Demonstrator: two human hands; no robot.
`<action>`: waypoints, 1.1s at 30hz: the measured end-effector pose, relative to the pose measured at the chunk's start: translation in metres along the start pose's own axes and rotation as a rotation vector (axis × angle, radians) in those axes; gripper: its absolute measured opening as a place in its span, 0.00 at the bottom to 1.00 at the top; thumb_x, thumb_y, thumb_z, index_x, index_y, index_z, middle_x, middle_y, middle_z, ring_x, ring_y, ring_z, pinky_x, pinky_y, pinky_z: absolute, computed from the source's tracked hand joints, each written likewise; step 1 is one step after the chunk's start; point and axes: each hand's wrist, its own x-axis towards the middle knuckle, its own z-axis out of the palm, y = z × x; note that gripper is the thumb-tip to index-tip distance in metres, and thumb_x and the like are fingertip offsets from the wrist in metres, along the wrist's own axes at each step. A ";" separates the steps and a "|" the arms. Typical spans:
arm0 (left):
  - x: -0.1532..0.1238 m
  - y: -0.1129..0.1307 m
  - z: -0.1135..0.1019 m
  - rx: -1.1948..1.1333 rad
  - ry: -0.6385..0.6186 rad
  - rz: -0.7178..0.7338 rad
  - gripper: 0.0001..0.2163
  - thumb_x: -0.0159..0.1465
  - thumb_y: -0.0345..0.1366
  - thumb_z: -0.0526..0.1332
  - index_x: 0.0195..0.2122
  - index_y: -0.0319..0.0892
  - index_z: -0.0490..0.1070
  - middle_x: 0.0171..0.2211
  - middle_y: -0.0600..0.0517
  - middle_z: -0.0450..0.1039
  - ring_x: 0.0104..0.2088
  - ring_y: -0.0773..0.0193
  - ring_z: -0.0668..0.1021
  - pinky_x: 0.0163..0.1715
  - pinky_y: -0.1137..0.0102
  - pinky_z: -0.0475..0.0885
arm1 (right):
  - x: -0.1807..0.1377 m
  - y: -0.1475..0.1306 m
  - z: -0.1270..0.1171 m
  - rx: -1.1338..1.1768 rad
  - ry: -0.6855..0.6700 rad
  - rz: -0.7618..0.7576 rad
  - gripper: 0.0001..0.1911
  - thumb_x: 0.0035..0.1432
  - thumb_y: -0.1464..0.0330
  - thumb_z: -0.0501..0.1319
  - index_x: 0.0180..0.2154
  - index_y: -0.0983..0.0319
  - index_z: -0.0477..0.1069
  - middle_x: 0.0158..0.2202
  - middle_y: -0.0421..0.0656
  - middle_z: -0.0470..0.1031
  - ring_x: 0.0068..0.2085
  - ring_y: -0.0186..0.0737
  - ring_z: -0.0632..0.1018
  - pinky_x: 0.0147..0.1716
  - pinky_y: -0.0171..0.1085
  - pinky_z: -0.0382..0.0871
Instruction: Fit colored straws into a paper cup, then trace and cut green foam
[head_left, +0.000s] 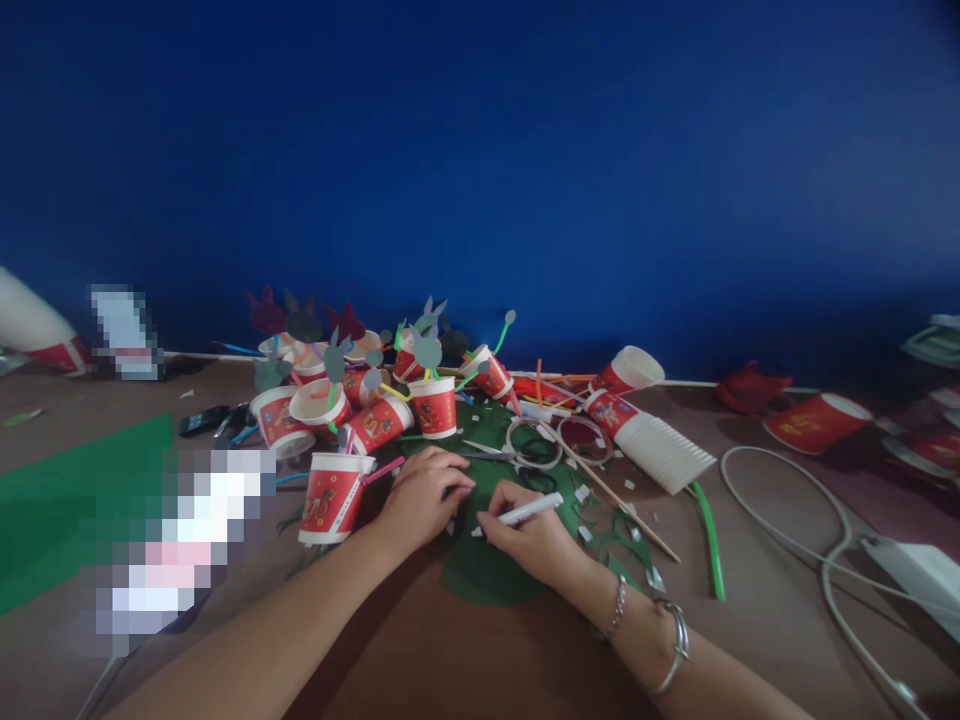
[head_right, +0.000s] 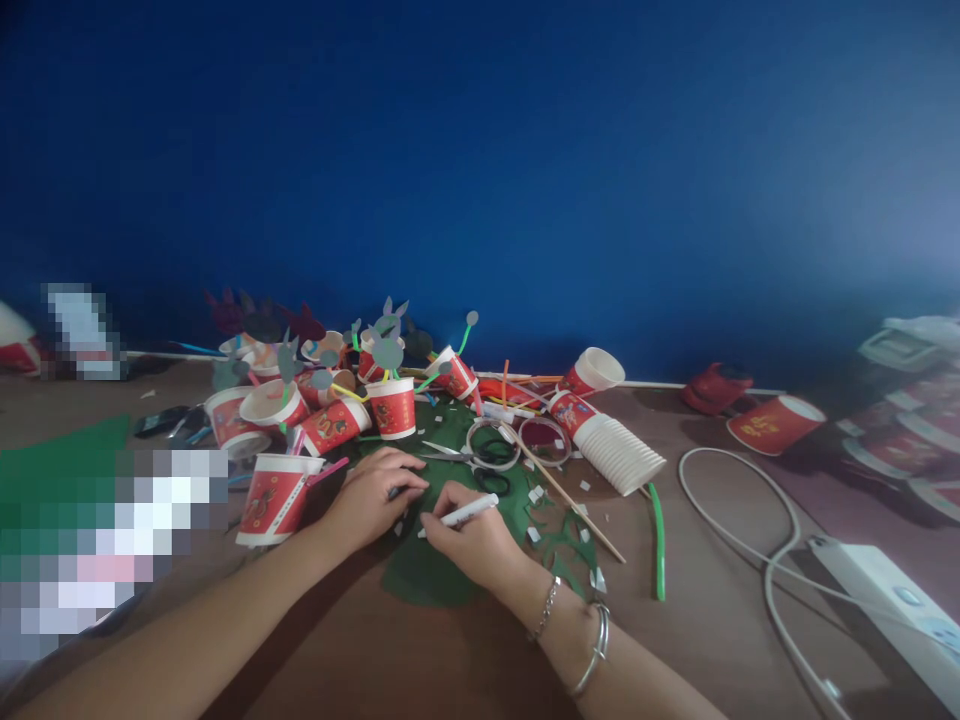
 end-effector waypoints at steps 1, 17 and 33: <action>0.000 0.000 0.000 0.000 0.000 0.000 0.05 0.59 0.32 0.61 0.33 0.47 0.77 0.42 0.53 0.76 0.45 0.60 0.72 0.45 0.63 0.66 | 0.000 0.000 0.000 0.004 -0.003 -0.001 0.10 0.48 0.69 0.60 0.19 0.60 0.62 0.16 0.34 0.61 0.20 0.30 0.60 0.18 0.31 0.50; 0.001 -0.003 0.002 -0.018 0.012 0.009 0.05 0.58 0.31 0.62 0.32 0.48 0.77 0.41 0.53 0.76 0.44 0.59 0.73 0.43 0.62 0.67 | 0.001 0.003 0.001 -0.043 0.000 0.003 0.10 0.51 0.67 0.59 0.21 0.61 0.61 0.17 0.34 0.61 0.21 0.30 0.61 0.19 0.30 0.52; 0.001 -0.003 0.003 -0.023 0.013 0.015 0.06 0.58 0.31 0.61 0.32 0.48 0.77 0.41 0.54 0.76 0.44 0.59 0.72 0.43 0.62 0.67 | 0.002 0.007 0.002 -0.131 0.096 -0.038 0.11 0.50 0.68 0.58 0.20 0.60 0.59 0.17 0.33 0.58 0.20 0.30 0.59 0.19 0.30 0.51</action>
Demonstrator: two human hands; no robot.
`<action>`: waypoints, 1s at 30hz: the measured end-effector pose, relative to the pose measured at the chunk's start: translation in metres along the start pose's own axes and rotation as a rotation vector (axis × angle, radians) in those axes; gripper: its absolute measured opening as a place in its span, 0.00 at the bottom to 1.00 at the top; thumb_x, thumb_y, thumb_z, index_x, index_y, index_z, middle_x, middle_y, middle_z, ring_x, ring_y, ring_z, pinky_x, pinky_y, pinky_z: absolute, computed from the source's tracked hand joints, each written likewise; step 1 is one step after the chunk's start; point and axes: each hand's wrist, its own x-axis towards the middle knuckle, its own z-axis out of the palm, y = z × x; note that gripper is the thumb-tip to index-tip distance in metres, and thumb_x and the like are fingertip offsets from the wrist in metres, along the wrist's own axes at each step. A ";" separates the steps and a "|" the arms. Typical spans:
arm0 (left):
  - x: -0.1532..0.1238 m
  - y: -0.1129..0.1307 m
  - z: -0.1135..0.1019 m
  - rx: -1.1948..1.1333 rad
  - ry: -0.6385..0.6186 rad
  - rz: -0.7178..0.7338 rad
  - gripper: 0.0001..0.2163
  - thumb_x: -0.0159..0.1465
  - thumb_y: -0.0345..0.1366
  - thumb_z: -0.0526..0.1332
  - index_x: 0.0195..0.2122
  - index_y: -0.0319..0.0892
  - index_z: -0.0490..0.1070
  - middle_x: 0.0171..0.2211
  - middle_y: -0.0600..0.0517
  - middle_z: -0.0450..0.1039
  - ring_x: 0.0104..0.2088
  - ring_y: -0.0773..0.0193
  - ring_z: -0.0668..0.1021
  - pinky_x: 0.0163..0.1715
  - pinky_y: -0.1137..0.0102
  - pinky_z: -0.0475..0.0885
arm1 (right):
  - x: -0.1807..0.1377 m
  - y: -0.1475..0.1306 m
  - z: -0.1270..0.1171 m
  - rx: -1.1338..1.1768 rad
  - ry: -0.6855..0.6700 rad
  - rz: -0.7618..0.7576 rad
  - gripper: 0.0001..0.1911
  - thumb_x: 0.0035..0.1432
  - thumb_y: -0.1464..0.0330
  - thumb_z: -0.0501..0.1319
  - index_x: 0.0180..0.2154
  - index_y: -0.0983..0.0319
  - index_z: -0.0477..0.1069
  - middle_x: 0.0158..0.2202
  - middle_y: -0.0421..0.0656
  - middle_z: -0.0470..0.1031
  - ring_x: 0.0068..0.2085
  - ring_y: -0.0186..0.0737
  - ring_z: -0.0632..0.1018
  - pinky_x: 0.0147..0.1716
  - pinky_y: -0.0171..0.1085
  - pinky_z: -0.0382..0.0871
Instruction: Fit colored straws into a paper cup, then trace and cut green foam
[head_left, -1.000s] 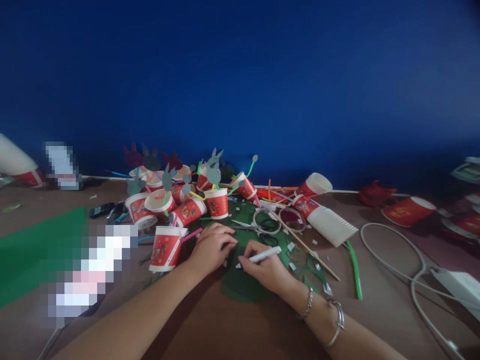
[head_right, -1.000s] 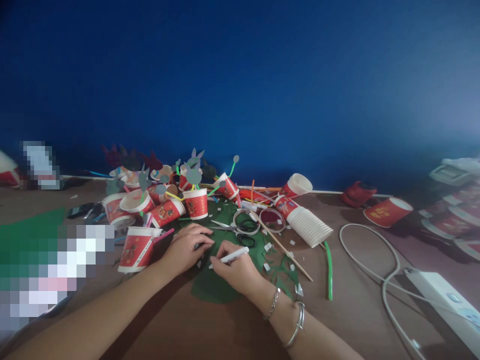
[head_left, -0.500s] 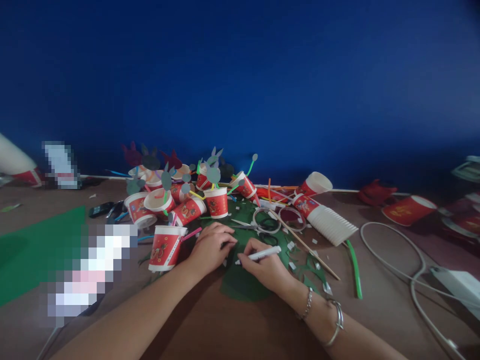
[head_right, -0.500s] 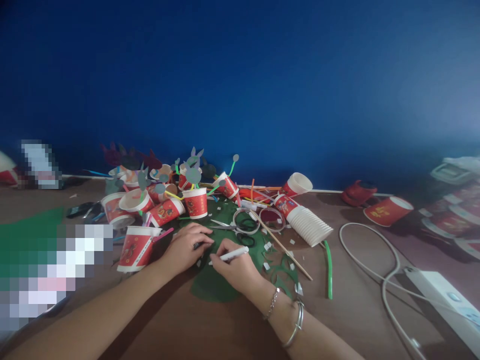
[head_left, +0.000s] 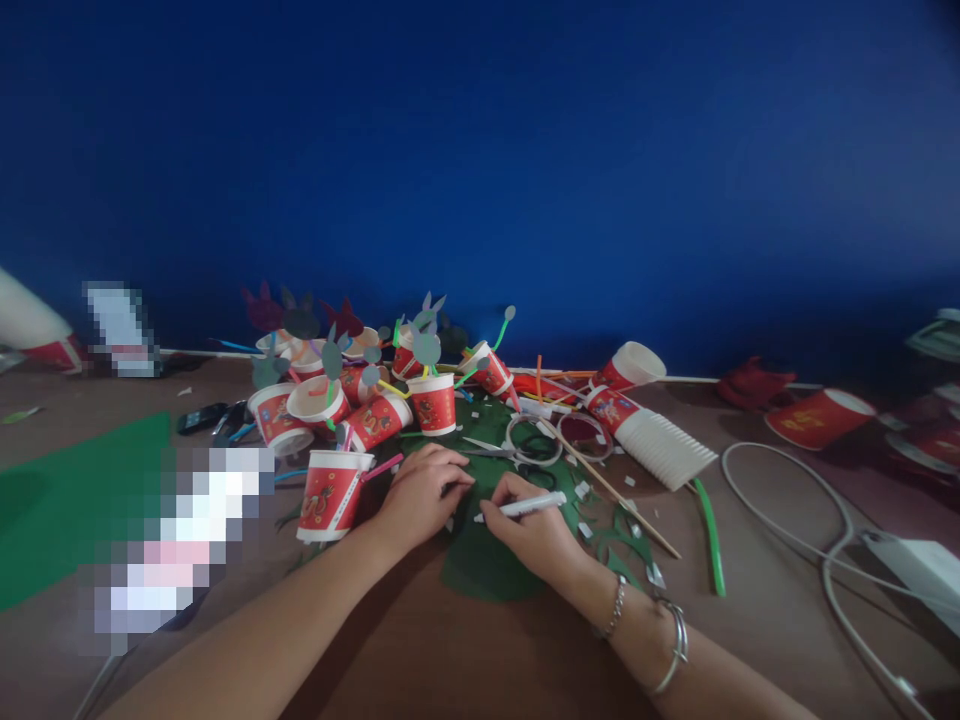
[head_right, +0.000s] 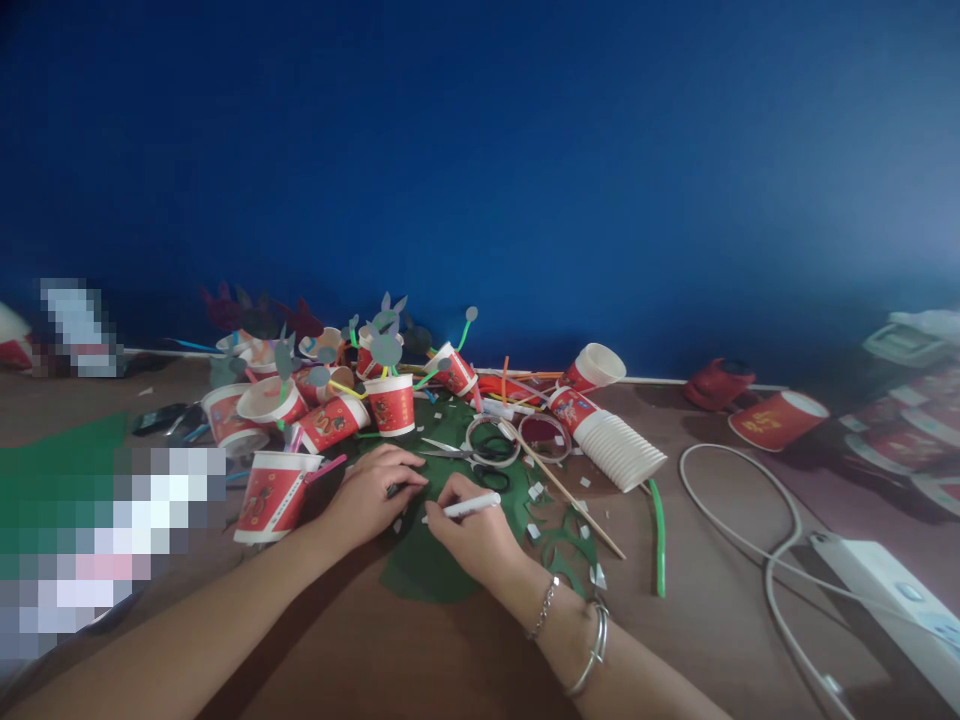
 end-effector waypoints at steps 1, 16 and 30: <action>0.000 0.000 0.000 0.000 0.001 0.000 0.06 0.58 0.31 0.61 0.32 0.48 0.77 0.41 0.54 0.76 0.44 0.59 0.72 0.43 0.62 0.67 | 0.000 0.000 0.000 -0.003 0.006 -0.001 0.11 0.50 0.68 0.58 0.20 0.60 0.58 0.16 0.33 0.58 0.20 0.30 0.59 0.19 0.30 0.51; 0.000 0.000 0.000 -0.004 0.000 -0.002 0.06 0.59 0.31 0.60 0.32 0.48 0.77 0.41 0.54 0.76 0.44 0.59 0.73 0.43 0.62 0.67 | 0.000 0.001 0.000 -0.018 0.061 0.005 0.11 0.48 0.70 0.56 0.19 0.60 0.56 0.15 0.32 0.55 0.19 0.30 0.58 0.18 0.30 0.50; 0.000 0.000 -0.001 0.010 -0.006 -0.001 0.06 0.59 0.32 0.60 0.32 0.48 0.77 0.41 0.53 0.77 0.44 0.59 0.73 0.43 0.62 0.67 | 0.000 0.002 0.001 0.002 0.065 0.019 0.10 0.46 0.70 0.55 0.18 0.60 0.55 0.15 0.32 0.53 0.19 0.29 0.57 0.18 0.30 0.48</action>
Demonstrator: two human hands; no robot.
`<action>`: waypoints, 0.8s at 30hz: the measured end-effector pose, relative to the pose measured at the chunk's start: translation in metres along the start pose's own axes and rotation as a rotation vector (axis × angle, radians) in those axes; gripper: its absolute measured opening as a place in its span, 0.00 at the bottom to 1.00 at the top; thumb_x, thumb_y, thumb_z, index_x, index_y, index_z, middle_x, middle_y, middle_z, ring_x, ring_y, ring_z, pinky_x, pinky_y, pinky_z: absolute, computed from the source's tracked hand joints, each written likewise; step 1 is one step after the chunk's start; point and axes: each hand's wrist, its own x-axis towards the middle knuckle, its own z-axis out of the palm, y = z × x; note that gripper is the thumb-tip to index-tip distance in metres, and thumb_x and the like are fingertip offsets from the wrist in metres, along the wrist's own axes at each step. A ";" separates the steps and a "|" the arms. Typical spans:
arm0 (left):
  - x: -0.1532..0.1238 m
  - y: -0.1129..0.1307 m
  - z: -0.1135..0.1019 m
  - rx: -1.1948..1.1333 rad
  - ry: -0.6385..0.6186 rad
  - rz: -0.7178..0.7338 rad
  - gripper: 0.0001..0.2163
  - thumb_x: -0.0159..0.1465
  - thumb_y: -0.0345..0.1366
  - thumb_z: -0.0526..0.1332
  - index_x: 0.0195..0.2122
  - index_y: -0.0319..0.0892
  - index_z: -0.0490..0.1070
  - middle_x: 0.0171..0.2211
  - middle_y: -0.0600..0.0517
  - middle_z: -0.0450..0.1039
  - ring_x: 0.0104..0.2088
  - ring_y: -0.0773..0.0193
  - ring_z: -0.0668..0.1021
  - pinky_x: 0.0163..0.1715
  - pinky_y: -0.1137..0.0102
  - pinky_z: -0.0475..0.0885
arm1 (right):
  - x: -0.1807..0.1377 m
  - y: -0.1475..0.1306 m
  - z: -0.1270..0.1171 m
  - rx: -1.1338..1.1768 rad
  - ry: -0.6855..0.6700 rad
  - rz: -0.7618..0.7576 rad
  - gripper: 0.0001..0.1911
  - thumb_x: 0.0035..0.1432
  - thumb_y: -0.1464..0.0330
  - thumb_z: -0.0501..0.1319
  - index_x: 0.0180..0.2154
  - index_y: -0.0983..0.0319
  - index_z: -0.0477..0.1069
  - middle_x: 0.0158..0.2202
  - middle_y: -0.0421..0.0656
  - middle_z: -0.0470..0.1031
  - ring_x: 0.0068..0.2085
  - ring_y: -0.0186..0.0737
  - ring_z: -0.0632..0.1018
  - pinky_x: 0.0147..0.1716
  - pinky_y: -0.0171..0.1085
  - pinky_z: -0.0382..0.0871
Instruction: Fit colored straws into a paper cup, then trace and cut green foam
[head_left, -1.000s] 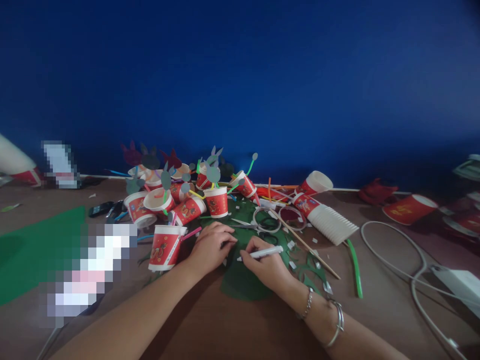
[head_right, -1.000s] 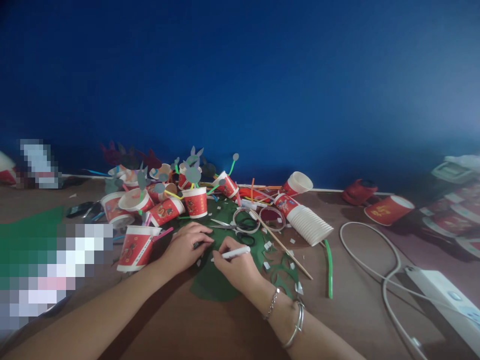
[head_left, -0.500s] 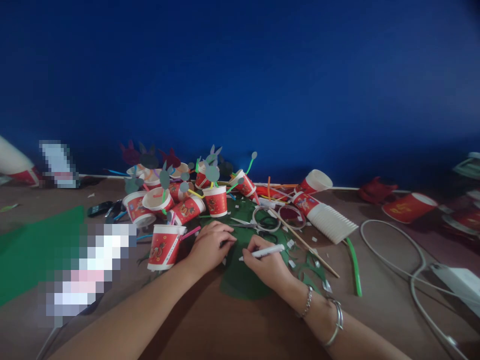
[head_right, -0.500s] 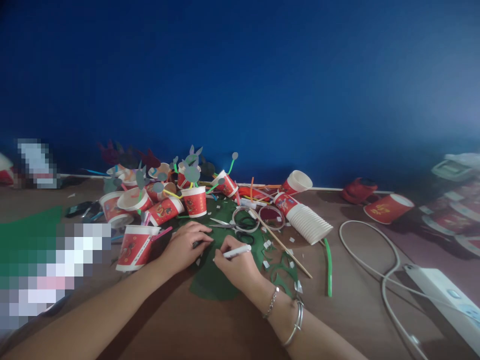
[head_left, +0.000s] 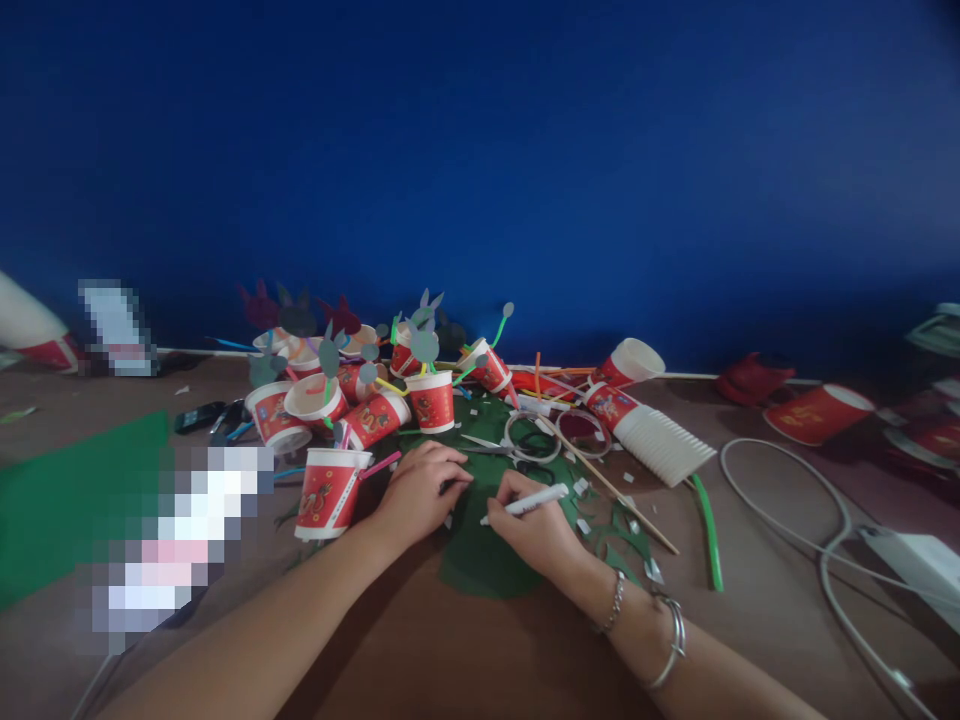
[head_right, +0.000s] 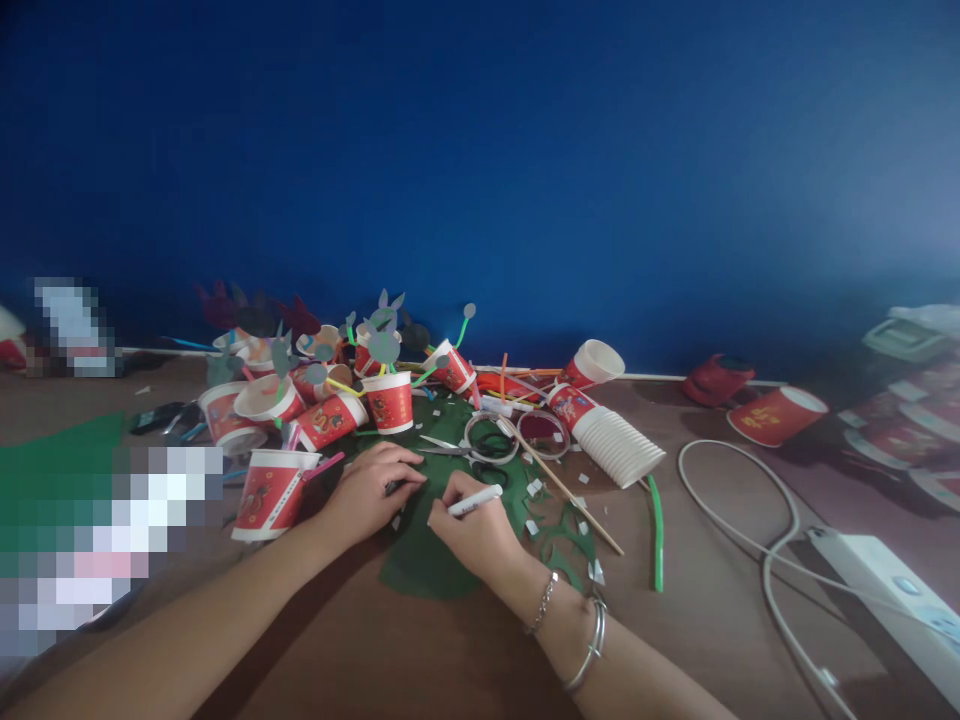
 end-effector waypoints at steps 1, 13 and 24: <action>0.000 0.000 0.000 0.000 -0.003 -0.001 0.06 0.59 0.32 0.61 0.32 0.48 0.77 0.41 0.53 0.77 0.44 0.59 0.73 0.43 0.62 0.67 | 0.000 0.000 0.000 0.002 -0.001 0.004 0.10 0.46 0.71 0.55 0.18 0.60 0.55 0.15 0.32 0.53 0.19 0.29 0.57 0.18 0.30 0.48; 0.000 0.000 0.000 -0.009 -0.001 -0.010 0.05 0.59 0.32 0.61 0.32 0.48 0.77 0.41 0.54 0.76 0.44 0.59 0.72 0.44 0.62 0.67 | -0.001 -0.003 -0.001 0.015 -0.042 0.031 0.11 0.45 0.70 0.55 0.17 0.59 0.54 0.14 0.32 0.53 0.19 0.29 0.56 0.17 0.30 0.47; 0.000 0.000 0.000 -0.004 -0.002 -0.008 0.05 0.58 0.32 0.61 0.32 0.48 0.77 0.41 0.53 0.76 0.44 0.59 0.73 0.44 0.62 0.67 | -0.002 -0.004 -0.001 0.035 -0.070 0.010 0.11 0.46 0.71 0.57 0.17 0.60 0.55 0.15 0.32 0.54 0.19 0.29 0.57 0.18 0.30 0.48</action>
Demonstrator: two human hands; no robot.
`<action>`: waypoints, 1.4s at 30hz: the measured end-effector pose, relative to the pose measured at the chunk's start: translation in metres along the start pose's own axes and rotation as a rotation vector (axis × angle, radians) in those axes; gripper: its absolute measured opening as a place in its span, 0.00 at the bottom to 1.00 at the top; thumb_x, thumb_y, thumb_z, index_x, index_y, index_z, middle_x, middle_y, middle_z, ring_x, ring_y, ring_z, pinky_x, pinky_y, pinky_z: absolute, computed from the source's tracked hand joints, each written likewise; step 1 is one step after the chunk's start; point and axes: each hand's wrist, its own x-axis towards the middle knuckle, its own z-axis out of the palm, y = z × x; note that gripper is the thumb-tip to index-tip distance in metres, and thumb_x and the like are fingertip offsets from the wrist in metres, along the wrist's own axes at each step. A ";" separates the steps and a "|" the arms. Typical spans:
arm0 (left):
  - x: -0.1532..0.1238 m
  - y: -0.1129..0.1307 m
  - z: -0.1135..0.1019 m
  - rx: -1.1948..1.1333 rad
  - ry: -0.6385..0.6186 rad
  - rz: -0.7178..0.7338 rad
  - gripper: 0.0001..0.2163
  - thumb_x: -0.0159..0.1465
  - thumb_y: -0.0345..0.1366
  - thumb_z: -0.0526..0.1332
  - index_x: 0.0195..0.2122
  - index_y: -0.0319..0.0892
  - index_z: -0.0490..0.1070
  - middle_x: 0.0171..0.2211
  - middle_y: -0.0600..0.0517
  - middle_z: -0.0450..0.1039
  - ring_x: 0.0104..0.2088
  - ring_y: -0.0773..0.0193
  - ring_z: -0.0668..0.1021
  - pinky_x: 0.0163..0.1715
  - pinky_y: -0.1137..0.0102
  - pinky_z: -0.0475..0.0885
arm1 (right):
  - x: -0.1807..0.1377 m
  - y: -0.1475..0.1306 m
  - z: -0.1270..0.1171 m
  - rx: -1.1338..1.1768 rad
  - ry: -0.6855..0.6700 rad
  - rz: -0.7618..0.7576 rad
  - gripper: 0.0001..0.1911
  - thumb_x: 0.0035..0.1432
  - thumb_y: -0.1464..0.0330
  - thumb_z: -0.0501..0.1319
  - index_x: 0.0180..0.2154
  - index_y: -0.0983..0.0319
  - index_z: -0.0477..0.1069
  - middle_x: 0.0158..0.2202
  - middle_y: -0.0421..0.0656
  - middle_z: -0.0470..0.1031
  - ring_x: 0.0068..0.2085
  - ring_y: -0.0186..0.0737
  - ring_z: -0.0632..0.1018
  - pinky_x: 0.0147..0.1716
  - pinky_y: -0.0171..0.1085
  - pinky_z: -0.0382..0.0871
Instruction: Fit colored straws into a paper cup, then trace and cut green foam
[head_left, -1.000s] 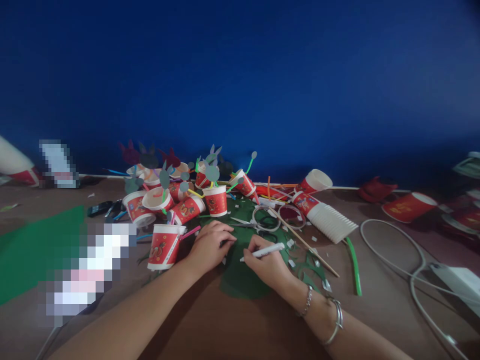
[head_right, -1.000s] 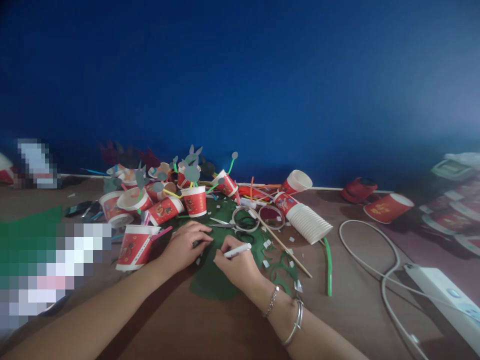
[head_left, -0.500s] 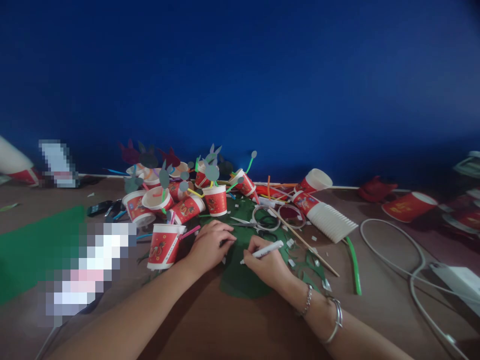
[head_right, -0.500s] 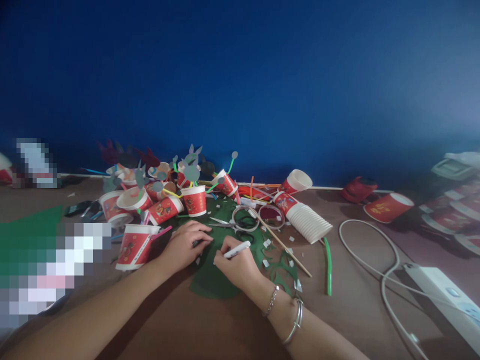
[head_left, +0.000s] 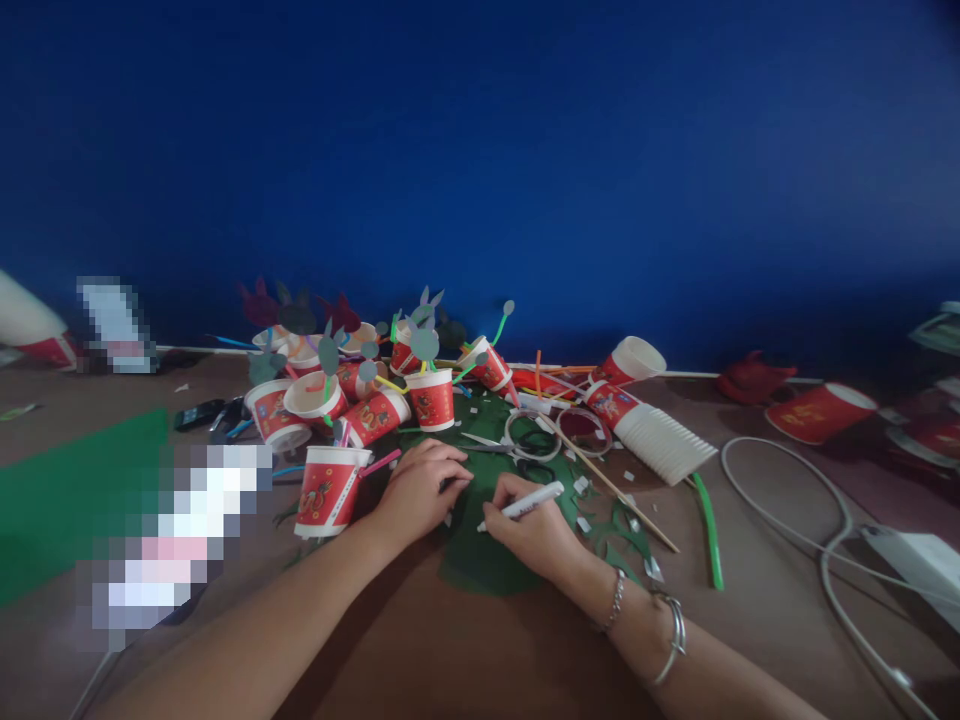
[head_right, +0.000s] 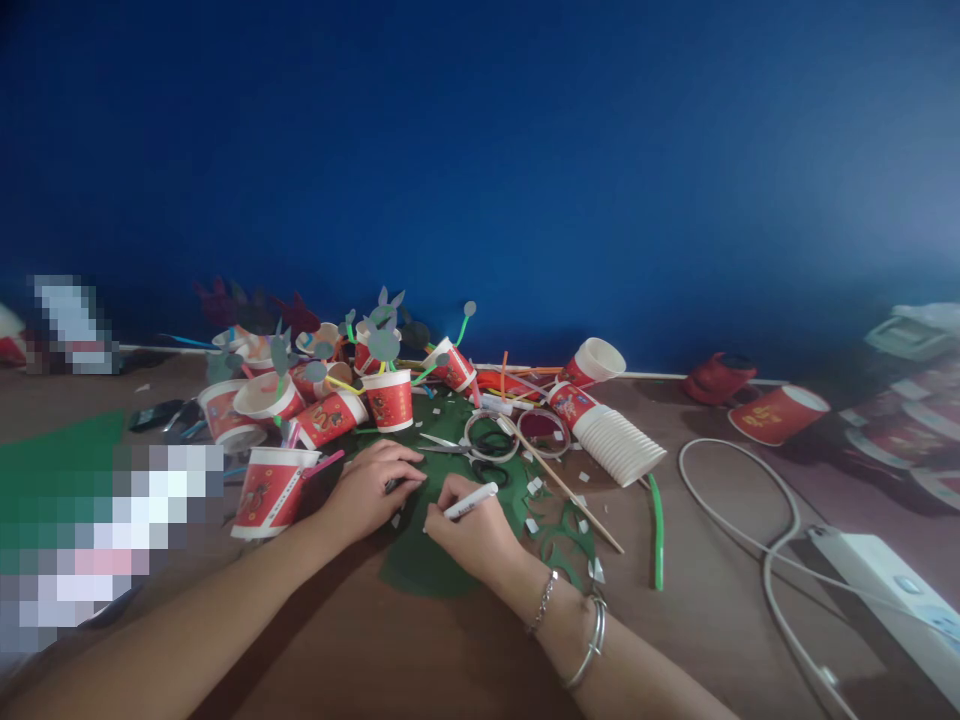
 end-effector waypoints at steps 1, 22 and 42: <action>0.000 0.000 0.000 0.000 -0.001 -0.004 0.05 0.58 0.32 0.61 0.32 0.48 0.77 0.41 0.53 0.76 0.44 0.59 0.73 0.44 0.62 0.67 | 0.000 0.000 0.000 -0.001 -0.006 0.000 0.11 0.46 0.71 0.57 0.17 0.60 0.55 0.15 0.32 0.54 0.19 0.29 0.57 0.18 0.30 0.49; 0.001 0.001 -0.001 -0.010 0.007 0.000 0.06 0.57 0.31 0.61 0.32 0.48 0.77 0.41 0.52 0.77 0.44 0.59 0.73 0.44 0.63 0.67 | 0.001 -0.002 0.000 -0.010 -0.020 -0.020 0.10 0.49 0.69 0.59 0.20 0.61 0.61 0.16 0.33 0.60 0.20 0.29 0.60 0.19 0.30 0.52; -0.001 0.000 0.000 -0.004 0.008 0.005 0.05 0.58 0.32 0.61 0.32 0.48 0.77 0.41 0.54 0.77 0.44 0.59 0.73 0.44 0.63 0.67 | 0.004 0.007 -0.014 0.161 0.024 0.129 0.15 0.50 0.63 0.60 0.19 0.59 0.56 0.11 0.33 0.63 0.16 0.31 0.66 0.18 0.30 0.58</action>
